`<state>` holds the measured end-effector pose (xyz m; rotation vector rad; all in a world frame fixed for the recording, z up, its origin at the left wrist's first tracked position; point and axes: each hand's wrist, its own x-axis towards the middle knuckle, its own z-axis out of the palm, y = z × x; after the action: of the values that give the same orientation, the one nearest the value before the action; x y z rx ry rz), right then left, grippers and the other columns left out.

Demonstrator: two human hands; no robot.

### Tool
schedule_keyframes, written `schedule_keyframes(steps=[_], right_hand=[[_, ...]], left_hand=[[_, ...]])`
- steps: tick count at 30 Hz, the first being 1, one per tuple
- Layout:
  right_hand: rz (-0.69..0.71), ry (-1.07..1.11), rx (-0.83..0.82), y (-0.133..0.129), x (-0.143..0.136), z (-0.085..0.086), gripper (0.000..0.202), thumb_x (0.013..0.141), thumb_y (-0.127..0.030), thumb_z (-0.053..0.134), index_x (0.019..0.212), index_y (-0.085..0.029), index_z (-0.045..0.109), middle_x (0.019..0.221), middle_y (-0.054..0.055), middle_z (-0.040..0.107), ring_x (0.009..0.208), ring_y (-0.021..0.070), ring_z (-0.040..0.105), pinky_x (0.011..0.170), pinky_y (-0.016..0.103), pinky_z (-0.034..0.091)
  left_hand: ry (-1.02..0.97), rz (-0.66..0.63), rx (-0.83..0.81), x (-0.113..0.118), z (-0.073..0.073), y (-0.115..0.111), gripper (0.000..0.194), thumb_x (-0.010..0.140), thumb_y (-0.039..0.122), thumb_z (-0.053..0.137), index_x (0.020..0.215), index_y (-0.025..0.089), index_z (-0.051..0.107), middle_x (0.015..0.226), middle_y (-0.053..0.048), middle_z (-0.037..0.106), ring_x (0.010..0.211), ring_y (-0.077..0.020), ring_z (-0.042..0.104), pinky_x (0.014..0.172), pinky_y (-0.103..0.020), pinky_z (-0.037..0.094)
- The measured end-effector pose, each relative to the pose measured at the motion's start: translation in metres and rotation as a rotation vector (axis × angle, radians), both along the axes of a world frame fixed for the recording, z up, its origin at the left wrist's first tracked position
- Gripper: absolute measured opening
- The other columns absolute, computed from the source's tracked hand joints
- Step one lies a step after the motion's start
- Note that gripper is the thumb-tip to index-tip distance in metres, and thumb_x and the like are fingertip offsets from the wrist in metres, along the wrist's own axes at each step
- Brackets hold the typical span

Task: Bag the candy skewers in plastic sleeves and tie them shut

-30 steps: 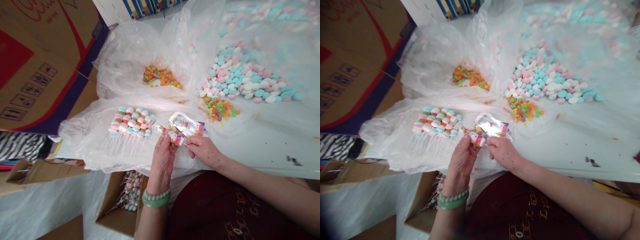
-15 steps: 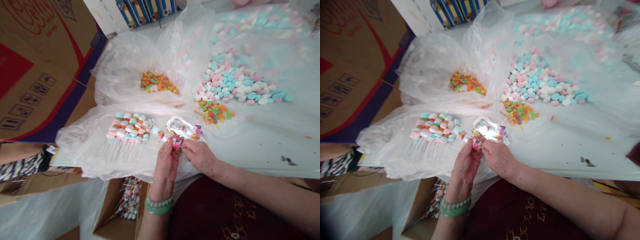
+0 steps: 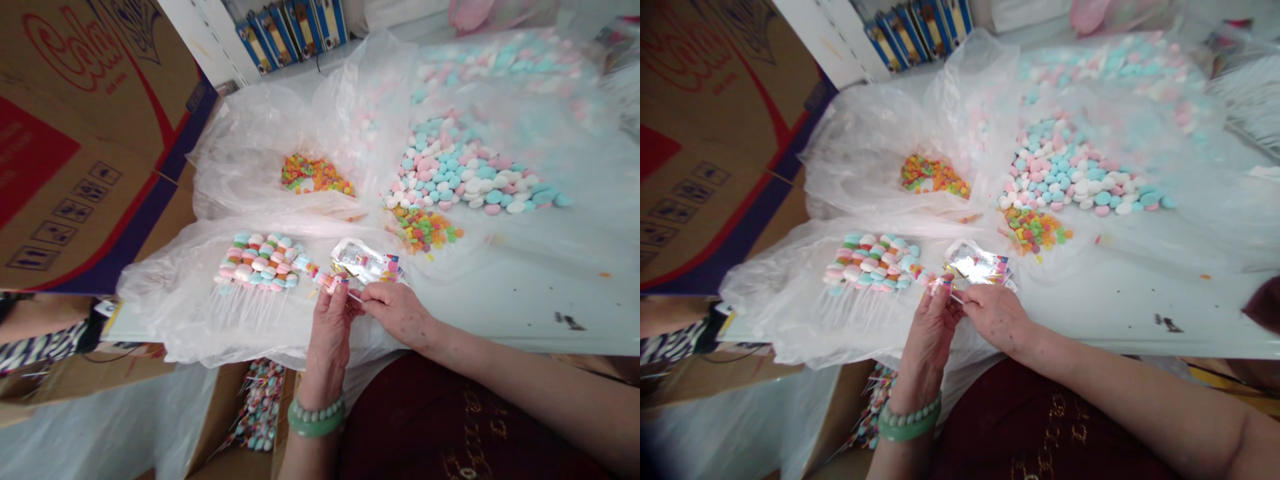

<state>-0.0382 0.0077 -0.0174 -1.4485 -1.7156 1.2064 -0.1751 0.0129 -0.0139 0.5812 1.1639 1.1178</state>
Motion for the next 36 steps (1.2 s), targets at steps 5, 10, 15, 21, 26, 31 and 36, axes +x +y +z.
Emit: schedule_keyframes(steps=[5, 10, 15, 21, 26, 31, 36], right_hand=[[0.033, -0.013, 0.076, -0.004, 0.002, -0.003, 0.017, 0.084, -0.015, 0.054, 0.069, -0.019, 0.06, 0.065, -0.003, 0.055, 0.066, 0.0129, 0.051, 0.062, 0.023, 0.032], [0.016, -0.066, 0.189, 0.0, -0.003, -0.005, 0.02, 0.086, -0.015, 0.052, 0.068, -0.018, 0.057, 0.066, -0.002, 0.056, 0.067, 0.0132, 0.052, 0.064, 0.024, 0.033], [0.006, -0.11, 0.304, 0.007, -0.009, -0.009, 0.022, 0.088, -0.013, 0.051, 0.068, -0.018, 0.058, 0.07, 0.0, 0.061, 0.071, 0.0143, 0.056, 0.066, 0.024, 0.036], [0.0, -0.105, 0.307, 0.003, -0.001, -0.018, 0.017, 0.087, -0.009, 0.048, 0.087, -0.018, 0.062, 0.093, 0.005, 0.068, 0.088, 0.0173, 0.061, 0.079, 0.026, 0.042], [-0.087, -0.123, 0.369, 0.002, 0.006, -0.014, 0.024, 0.088, -0.01, 0.045, 0.107, -0.017, 0.058, 0.087, 0.003, 0.067, 0.077, 0.0156, 0.061, 0.07, 0.024, 0.042], [0.015, -0.284, 0.657, -0.007, 0.01, -0.015, 0.016, 0.092, -0.016, 0.046, 0.088, -0.016, 0.061, 0.082, 0.006, 0.062, 0.075, 0.0172, 0.055, 0.068, 0.026, 0.039], [0.042, -0.276, 0.721, -0.013, 0.004, -0.016, 0.023, 0.095, -0.013, 0.039, 0.087, -0.015, 0.06, 0.082, 0.007, 0.061, 0.075, 0.017, 0.055, 0.068, 0.026, 0.04]], left_hand=[[0.099, -0.014, 0.05, -0.005, 0.001, -0.001, 0.036, 0.07, 0.037, 0.078, 0.091, 0.014, 0.061, 0.056, 0.004, 0.054, 0.048, -0.008, 0.049, 0.048, -0.019, 0.038], [-0.041, -0.016, -0.009, -0.002, 0.001, -0.002, 0.041, 0.067, 0.035, 0.08, 0.094, 0.014, 0.058, 0.052, 0.007, 0.05, 0.04, -0.006, 0.042, 0.043, -0.017, 0.032], [-0.145, -0.084, -0.057, 0.002, 0.001, -0.004, 0.036, 0.068, 0.032, 0.081, 0.087, 0.015, 0.056, 0.05, 0.007, 0.049, 0.038, -0.005, 0.041, 0.041, -0.016, 0.031], [-0.147, -0.224, -0.102, 0.013, -0.001, -0.011, 0.032, 0.071, 0.034, 0.077, 0.077, 0.015, 0.053, 0.046, 0.007, 0.044, 0.035, -0.0043, 0.035, 0.039, -0.016, 0.026], [-0.071, -0.318, -0.067, 0.018, 0.009, -0.009, 0.027, 0.077, 0.038, 0.071, 0.081, 0.014, 0.059, 0.043, 0.008, 0.037, 0.035, -0.0043, 0.025, 0.036, -0.017, 0.019], [-0.132, -0.335, -0.094, 0.003, 0.012, -0.01, 0.034, 0.068, 0.04, 0.081, 0.082, 0.013, 0.067, 0.081, -0.005, 0.064, 0.074, -0.0138, 0.058, 0.063, -0.022, 0.046], [-0.255, -0.065, -0.12, 0.005, 0.003, -0.005, 0.032, 0.066, 0.033, 0.082, 0.088, 0.013, 0.07, 0.093, -0.005, 0.067, 0.086, -0.0153, 0.06, 0.076, -0.025, 0.05]])
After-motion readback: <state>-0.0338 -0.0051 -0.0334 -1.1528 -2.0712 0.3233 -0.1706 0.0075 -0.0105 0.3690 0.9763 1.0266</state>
